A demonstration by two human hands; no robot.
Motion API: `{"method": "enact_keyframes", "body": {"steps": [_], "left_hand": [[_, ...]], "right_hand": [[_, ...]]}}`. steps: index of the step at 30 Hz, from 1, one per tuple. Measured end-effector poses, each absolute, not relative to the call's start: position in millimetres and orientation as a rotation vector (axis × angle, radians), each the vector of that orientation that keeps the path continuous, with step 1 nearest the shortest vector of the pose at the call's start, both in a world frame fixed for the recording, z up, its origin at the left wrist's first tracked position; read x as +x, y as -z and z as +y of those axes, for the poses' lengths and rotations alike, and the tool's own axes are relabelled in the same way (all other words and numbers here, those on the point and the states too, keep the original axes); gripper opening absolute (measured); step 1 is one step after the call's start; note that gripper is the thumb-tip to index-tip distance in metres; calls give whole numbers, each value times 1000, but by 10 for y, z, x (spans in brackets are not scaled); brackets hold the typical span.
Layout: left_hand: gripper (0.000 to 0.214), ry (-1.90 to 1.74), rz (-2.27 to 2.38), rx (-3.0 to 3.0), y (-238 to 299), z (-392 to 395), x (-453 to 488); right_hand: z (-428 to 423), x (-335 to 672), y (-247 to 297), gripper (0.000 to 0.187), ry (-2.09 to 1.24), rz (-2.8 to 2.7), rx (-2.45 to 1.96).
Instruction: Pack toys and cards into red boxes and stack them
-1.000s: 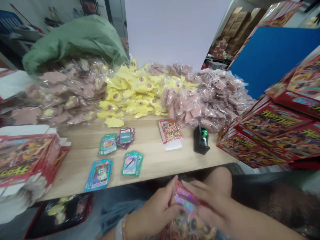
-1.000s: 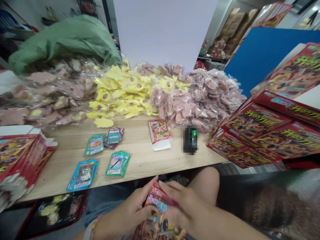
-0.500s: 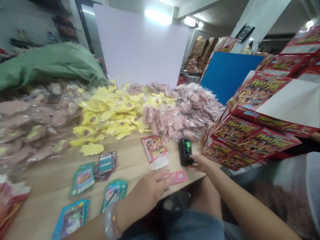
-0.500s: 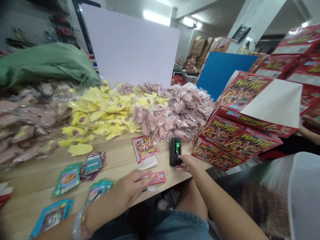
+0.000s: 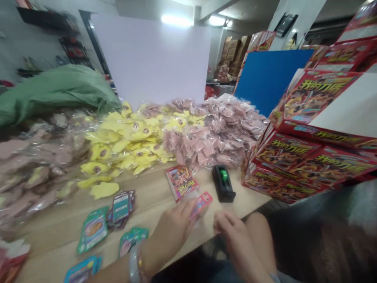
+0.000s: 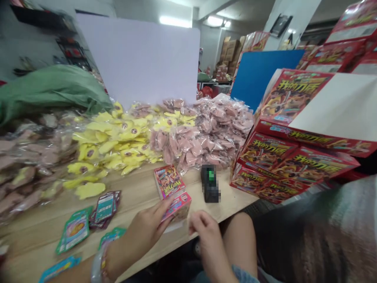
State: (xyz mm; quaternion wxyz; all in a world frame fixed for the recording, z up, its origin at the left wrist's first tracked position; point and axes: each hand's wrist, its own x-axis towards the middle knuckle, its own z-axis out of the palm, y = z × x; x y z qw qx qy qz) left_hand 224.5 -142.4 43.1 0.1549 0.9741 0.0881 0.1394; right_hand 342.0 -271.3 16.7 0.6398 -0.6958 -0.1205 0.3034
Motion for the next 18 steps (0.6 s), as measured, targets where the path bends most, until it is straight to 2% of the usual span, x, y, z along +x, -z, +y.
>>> {"method": "enact_keyframes", "body": {"steps": [3, 8, 10, 12, 14, 16, 18], "left_hand": [[37, -285, 229, 2819, -560, -1511, 2216], [43, -305, 41, 2529, -1080, -1687, 1887], [45, -298, 58, 2361, -1149, -1654, 1702], [40, -292, 256, 2314, -1030, -1475, 1462], [31, -327, 586, 2359, -787, -1162, 1148], [23, -365, 800, 2392, -528, -805, 795], [26, -391, 929, 2424, -312, -508, 473]], "right_hand": [[-2530, 3167, -221, 42, -756, -260, -1507], [-3057, 3195, -174, 37, -542, -497, -1793], [-3158, 3198, -194, 42, -704, -660, -1765], [-2967, 3106, -200, 41, -959, -785, -1684], [-2530, 2989, -165, 40, -1034, -961, -1700], [-2018, 2958, -105, 39, -909, -1167, -1834], [-1599, 3027, -57, 41, -725, -1281, -2017]]}}
